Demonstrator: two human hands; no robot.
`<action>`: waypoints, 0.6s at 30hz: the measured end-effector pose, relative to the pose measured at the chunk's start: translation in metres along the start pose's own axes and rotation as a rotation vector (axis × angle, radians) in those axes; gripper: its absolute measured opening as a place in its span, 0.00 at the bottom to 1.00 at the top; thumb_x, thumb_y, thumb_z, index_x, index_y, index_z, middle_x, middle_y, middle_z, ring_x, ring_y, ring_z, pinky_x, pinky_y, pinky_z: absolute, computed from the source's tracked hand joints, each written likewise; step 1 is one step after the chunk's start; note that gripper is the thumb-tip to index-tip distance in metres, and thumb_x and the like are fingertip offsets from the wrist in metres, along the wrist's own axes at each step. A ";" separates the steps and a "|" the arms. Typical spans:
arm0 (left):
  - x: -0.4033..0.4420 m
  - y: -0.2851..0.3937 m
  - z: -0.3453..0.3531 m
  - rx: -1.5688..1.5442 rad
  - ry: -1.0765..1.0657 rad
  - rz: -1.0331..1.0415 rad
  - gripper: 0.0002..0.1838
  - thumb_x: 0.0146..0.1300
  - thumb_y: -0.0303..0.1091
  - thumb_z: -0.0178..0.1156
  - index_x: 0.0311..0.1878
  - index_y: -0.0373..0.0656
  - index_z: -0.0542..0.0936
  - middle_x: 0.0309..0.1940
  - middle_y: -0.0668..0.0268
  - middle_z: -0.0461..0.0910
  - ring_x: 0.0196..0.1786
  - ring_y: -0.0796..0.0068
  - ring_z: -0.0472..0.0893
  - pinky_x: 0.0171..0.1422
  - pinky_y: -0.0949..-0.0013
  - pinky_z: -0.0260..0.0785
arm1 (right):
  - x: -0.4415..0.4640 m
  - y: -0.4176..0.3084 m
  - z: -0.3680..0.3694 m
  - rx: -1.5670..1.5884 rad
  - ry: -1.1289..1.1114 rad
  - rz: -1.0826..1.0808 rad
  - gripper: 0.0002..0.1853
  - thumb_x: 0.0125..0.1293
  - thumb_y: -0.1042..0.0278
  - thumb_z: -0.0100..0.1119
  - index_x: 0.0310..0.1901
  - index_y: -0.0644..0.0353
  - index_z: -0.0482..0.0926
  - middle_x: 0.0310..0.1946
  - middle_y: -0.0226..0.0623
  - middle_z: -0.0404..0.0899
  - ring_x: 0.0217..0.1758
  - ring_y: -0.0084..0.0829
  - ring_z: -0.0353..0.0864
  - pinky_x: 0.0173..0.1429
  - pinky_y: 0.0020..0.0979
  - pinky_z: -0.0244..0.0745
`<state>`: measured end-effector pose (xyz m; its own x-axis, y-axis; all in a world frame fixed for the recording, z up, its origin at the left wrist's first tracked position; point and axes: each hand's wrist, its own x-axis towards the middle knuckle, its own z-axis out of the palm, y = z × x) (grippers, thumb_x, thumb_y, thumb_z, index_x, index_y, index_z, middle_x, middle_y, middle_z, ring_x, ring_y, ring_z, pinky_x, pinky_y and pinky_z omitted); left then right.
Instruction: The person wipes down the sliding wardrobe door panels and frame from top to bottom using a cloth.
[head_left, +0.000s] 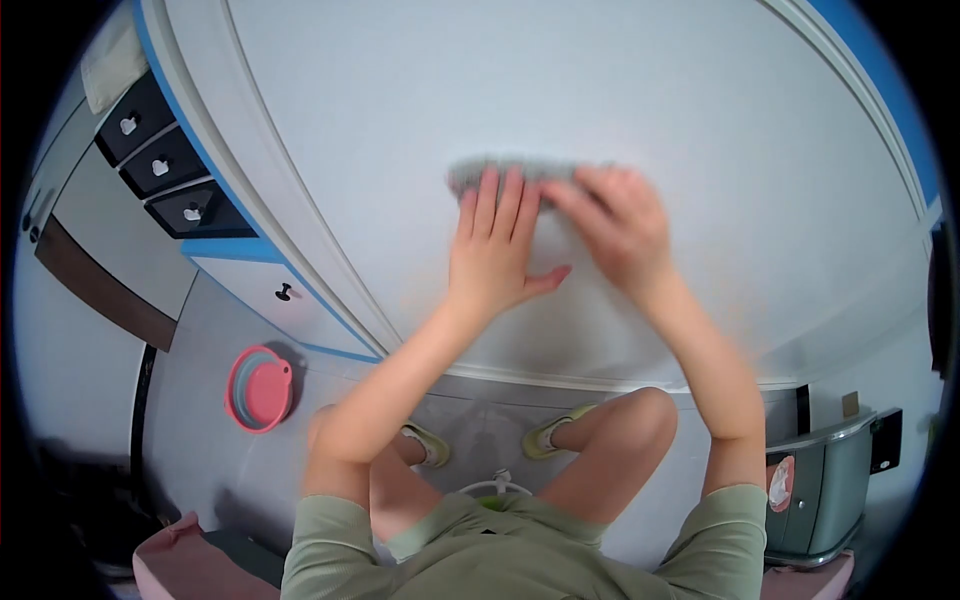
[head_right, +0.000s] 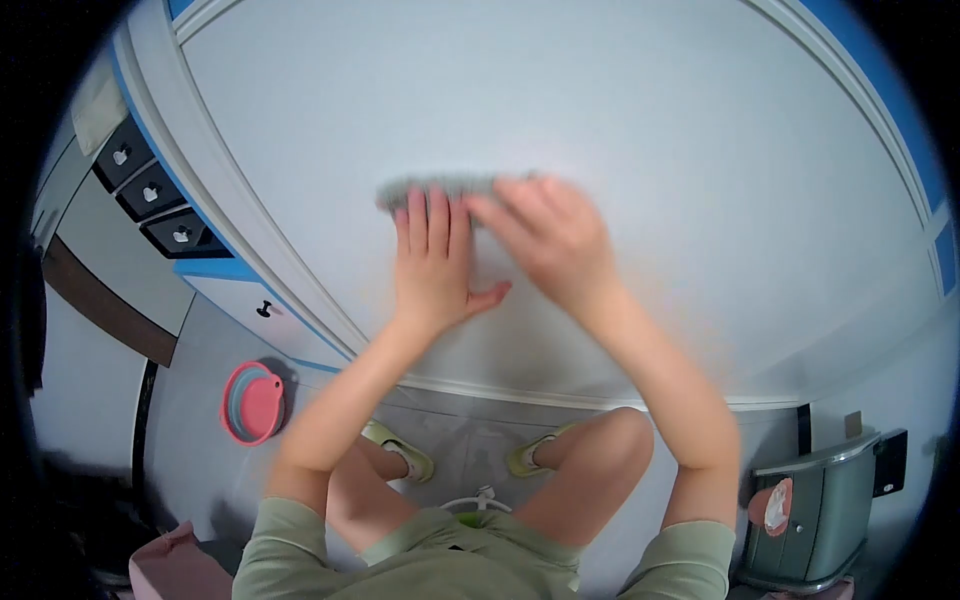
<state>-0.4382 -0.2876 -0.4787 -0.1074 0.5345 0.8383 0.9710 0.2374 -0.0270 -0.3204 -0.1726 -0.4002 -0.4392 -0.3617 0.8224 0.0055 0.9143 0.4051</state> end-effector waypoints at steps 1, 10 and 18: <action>-0.024 0.004 0.012 -0.004 -0.071 -0.041 0.49 0.41 0.63 0.63 0.63 0.38 0.65 0.65 0.54 0.59 0.70 0.52 0.55 0.69 0.50 0.48 | -0.023 -0.009 0.005 0.025 -0.062 0.014 0.18 0.44 0.71 0.57 0.41 0.53 0.80 0.39 0.29 0.73 0.36 0.29 0.71 0.36 0.28 0.71; -0.065 0.002 0.027 0.038 -0.137 0.007 0.47 0.48 0.63 0.58 0.63 0.35 0.63 0.66 0.48 0.57 0.71 0.48 0.52 0.72 0.47 0.44 | -0.049 -0.028 0.013 0.066 -0.089 -0.013 0.17 0.44 0.72 0.58 0.41 0.54 0.80 0.39 0.27 0.72 0.37 0.29 0.72 0.39 0.28 0.73; 0.116 0.018 -0.052 0.094 0.248 0.171 0.48 0.54 0.59 0.50 0.69 0.33 0.51 0.70 0.46 0.46 0.72 0.44 0.44 0.71 0.45 0.37 | 0.072 0.055 -0.037 -0.212 0.339 -0.042 0.14 0.45 0.73 0.58 0.38 0.55 0.79 0.38 0.31 0.73 0.38 0.32 0.73 0.40 0.30 0.71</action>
<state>-0.4224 -0.2637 -0.3540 0.1219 0.3621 0.9242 0.9455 0.2410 -0.2191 -0.3182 -0.1547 -0.3037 -0.1215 -0.4706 0.8740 0.1946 0.8521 0.4858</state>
